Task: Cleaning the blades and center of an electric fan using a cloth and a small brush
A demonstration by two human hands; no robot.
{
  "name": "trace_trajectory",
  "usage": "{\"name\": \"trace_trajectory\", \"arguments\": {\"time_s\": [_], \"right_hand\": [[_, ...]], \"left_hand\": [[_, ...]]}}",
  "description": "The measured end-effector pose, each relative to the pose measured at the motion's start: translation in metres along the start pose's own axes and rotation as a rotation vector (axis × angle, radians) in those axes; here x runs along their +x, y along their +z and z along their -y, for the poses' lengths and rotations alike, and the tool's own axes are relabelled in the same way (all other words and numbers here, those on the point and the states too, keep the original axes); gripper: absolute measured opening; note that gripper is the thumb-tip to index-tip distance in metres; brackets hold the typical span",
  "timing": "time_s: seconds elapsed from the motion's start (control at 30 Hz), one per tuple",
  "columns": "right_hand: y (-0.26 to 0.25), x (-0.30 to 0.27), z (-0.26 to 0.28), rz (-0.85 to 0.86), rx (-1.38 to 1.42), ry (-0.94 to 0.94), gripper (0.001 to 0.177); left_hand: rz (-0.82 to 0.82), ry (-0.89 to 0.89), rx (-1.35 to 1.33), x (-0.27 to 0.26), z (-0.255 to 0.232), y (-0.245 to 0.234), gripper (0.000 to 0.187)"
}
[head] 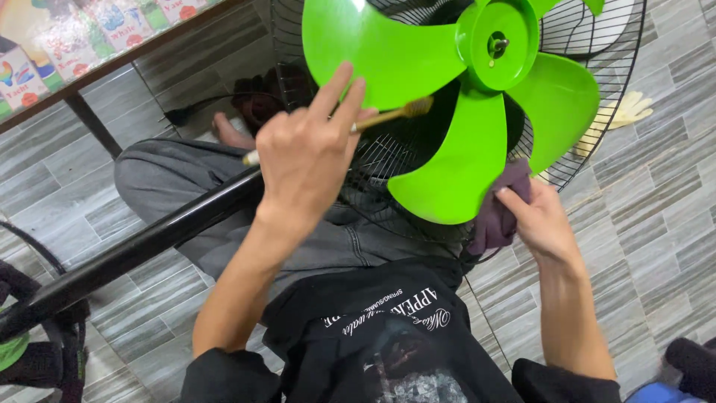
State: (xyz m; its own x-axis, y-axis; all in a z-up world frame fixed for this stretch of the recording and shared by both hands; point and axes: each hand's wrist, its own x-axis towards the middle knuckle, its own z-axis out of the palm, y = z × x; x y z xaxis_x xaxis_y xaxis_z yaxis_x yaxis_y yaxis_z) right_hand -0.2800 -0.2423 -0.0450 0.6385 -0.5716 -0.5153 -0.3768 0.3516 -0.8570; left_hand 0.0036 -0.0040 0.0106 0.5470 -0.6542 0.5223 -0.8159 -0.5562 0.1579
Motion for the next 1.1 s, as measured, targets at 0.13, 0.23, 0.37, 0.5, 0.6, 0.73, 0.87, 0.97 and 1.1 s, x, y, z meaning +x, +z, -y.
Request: {"name": "trace_trajectory", "arguments": {"time_s": [0.13,0.23,0.37,0.5,0.6,0.73,0.87,0.97,1.1], "right_hand": [[0.010,-0.015,0.030,-0.068,-0.541,-0.148,0.011],[-0.012,-0.024,0.022,-0.111,-0.488,-0.336,0.012],[0.039,-0.021,0.058,0.193,-0.871,-0.621,0.022],[0.106,-0.006,0.078,0.432,-1.162,-0.872,0.018],[0.127,-0.002,0.089,0.526,-1.185,-1.006,0.029],[0.144,0.001,0.097,0.524,-1.190,-0.859,0.020],[0.159,0.036,0.072,0.493,-1.434,-1.142,0.047],[0.176,0.051,0.098,0.630,-1.340,-1.147,0.058],[0.183,0.074,0.093,0.661,-1.427,-0.936,0.066]], "left_hand": [[-0.005,0.044,-0.001,0.023,0.018,-0.004,0.032],[0.025,0.076,-0.031,0.038,0.028,-0.002,0.034],[0.000,0.142,-0.041,0.054,0.038,0.002,0.021],[-0.013,0.135,0.026,0.062,0.043,0.013,0.018],[-0.013,0.149,0.004,0.067,0.048,0.019,0.012],[-0.038,0.133,-0.012,0.069,0.049,0.027,0.007],[-0.034,0.161,-0.067,0.072,0.049,0.027,0.008],[-0.038,0.186,-0.019,0.074,0.051,0.023,0.007],[-0.003,0.174,-0.017,0.072,0.051,0.023,0.010]]}}
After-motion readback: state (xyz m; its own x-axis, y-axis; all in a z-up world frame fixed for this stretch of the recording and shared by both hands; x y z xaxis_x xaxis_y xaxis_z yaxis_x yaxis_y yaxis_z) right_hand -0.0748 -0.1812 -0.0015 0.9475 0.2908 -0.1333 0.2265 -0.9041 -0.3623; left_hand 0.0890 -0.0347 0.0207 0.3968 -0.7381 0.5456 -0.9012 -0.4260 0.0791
